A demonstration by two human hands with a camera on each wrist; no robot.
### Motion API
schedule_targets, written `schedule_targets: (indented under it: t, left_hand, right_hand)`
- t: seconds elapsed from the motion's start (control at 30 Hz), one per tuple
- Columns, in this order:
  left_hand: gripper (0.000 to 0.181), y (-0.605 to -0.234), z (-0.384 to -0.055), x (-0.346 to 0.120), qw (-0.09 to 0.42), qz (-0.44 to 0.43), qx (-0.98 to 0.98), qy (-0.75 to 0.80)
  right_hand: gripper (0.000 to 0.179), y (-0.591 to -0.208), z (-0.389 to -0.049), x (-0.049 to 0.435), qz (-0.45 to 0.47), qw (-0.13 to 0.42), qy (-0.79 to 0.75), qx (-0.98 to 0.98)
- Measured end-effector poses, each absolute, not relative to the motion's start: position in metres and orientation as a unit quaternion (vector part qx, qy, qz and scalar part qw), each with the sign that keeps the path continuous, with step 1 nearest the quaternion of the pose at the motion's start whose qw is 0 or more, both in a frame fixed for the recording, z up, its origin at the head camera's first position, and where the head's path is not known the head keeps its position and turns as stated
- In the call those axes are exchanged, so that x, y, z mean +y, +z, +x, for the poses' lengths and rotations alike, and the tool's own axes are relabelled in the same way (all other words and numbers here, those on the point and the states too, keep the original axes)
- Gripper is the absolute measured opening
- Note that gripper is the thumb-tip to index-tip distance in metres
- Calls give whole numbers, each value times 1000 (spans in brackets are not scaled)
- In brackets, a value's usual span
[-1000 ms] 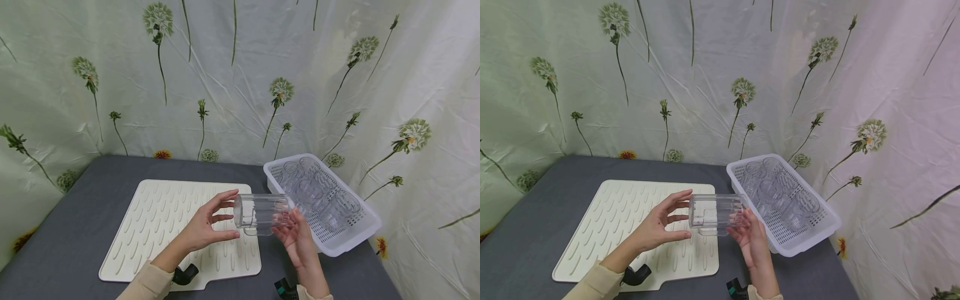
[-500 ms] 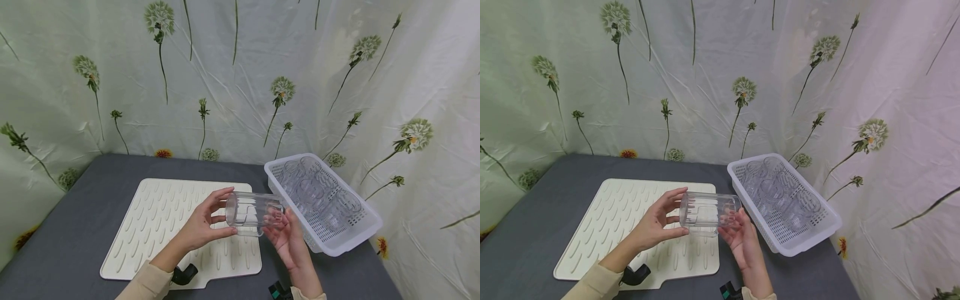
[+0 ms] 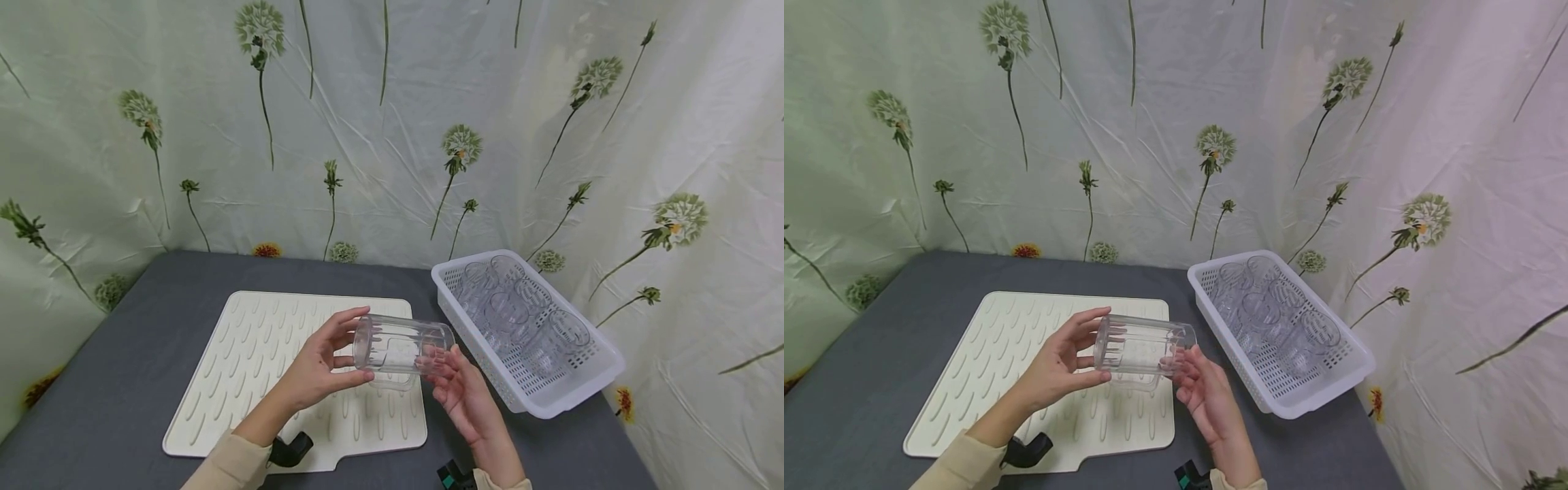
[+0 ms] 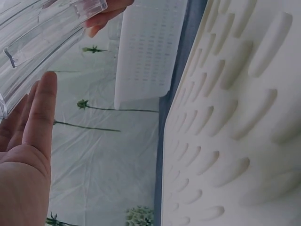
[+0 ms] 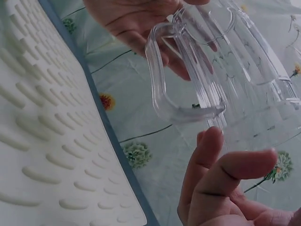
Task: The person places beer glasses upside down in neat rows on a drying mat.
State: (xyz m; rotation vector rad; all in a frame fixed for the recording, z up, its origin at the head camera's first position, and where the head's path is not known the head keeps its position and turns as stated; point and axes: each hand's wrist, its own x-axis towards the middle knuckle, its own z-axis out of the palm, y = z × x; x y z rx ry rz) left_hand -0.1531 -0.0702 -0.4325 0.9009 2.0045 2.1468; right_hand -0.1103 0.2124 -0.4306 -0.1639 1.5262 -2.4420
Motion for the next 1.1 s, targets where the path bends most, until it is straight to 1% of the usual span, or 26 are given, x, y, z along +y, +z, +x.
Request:
schedule_targets:
  t: [0.17, 0.37, 0.5, 0.73, 0.9, 1.1]
  left_hand:
    - [85, -436, -153, -75, 36, 292, 643, 707]
    - [85, -438, -152, -80, 37, 285, 632, 719]
    - [85, -438, -152, -82, 41, 279, 629, 724]
    - [86, -438, -151, -88, 38, 260, 639, 723]
    - [87, -439, -150, -93, 39, 249, 648, 718]
    - [86, -441, -151, -100, 34, 235, 662, 711]
  right_hand:
    - [43, -431, -111, 210, -27, 139, -808, 573]
    - [68, -434, -114, 205, -10, 139, -770, 623]
    - [75, -435, -115, 202, -6, 141, -753, 643]
    - [69, -430, -116, 201, -25, 150, -728, 668]
    - [69, -426, -115, 202, -39, 163, -708, 686]
    - [63, -425, -115, 205, -56, 157, -682, 712]
